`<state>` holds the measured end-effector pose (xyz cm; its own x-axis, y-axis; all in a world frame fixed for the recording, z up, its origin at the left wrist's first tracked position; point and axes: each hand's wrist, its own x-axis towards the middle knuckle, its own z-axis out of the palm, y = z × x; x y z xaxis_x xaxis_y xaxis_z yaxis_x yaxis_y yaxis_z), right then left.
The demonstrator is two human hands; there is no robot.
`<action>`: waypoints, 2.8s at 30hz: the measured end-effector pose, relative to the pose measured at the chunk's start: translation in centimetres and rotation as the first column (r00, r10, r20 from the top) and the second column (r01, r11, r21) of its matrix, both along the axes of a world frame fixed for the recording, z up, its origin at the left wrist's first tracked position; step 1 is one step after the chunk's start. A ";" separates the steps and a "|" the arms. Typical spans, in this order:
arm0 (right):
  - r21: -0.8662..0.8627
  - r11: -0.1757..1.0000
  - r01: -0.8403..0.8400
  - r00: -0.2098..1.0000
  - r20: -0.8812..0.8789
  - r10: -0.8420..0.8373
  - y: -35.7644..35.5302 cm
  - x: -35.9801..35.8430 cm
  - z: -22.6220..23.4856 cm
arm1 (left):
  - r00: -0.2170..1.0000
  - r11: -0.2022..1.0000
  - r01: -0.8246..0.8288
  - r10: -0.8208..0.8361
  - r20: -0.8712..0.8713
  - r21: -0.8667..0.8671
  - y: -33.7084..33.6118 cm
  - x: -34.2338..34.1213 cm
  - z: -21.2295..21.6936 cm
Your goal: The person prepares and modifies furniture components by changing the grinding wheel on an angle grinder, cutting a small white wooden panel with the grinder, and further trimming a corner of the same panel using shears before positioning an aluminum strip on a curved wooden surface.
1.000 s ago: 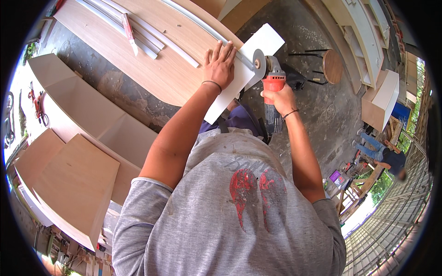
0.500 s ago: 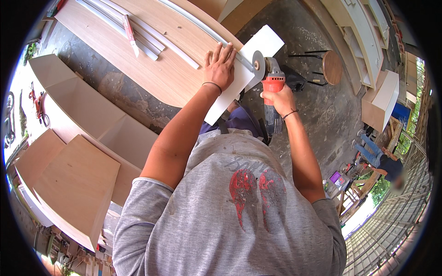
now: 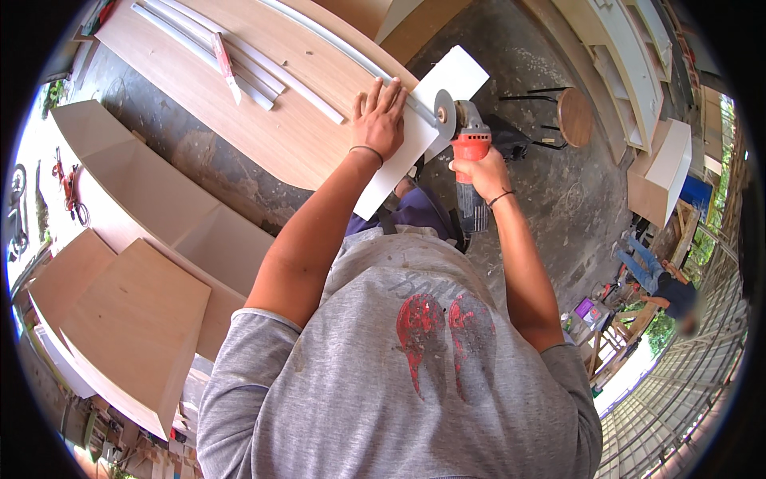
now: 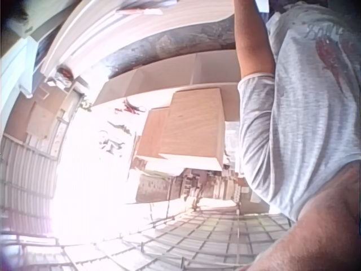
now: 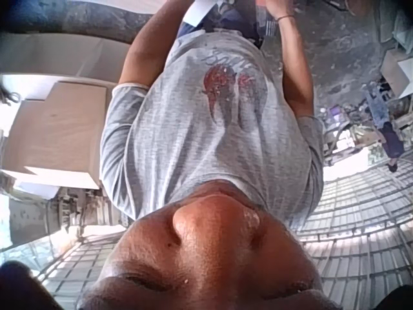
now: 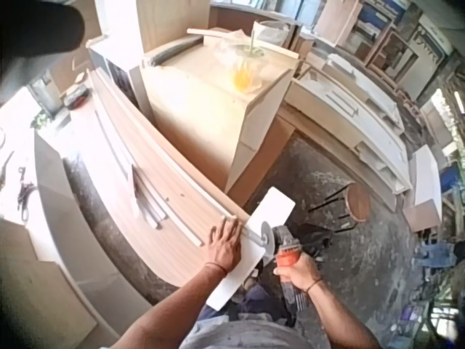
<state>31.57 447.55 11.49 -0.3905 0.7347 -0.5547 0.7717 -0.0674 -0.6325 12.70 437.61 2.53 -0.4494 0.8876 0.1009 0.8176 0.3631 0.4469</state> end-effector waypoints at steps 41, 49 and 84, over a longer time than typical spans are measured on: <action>-0.366 0.870 0.331 0.887 -0.194 -0.420 -2.3 -0.6 0.7 | 0.999 0.999 0.041 -0.041 0.015 0.009 0.0 -0.2 -0.3; -0.369 0.827 0.423 0.840 -0.181 -0.511 -3.0 -1.5 0.9 | 0.998 0.998 0.051 -0.050 0.039 -0.031 0.0 -0.3 -0.3; -0.299 0.826 0.478 0.837 -0.131 -0.532 -4.5 -2.1 0.4 | 0.998 0.998 0.049 -0.049 0.029 -0.025 0.1 -0.2 -0.5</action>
<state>29.46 443.01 11.86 -0.1235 0.7103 -0.6930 0.4447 -0.5847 -0.6785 12.48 437.71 2.01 -0.4076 0.9108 0.0658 0.8218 0.3344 0.4613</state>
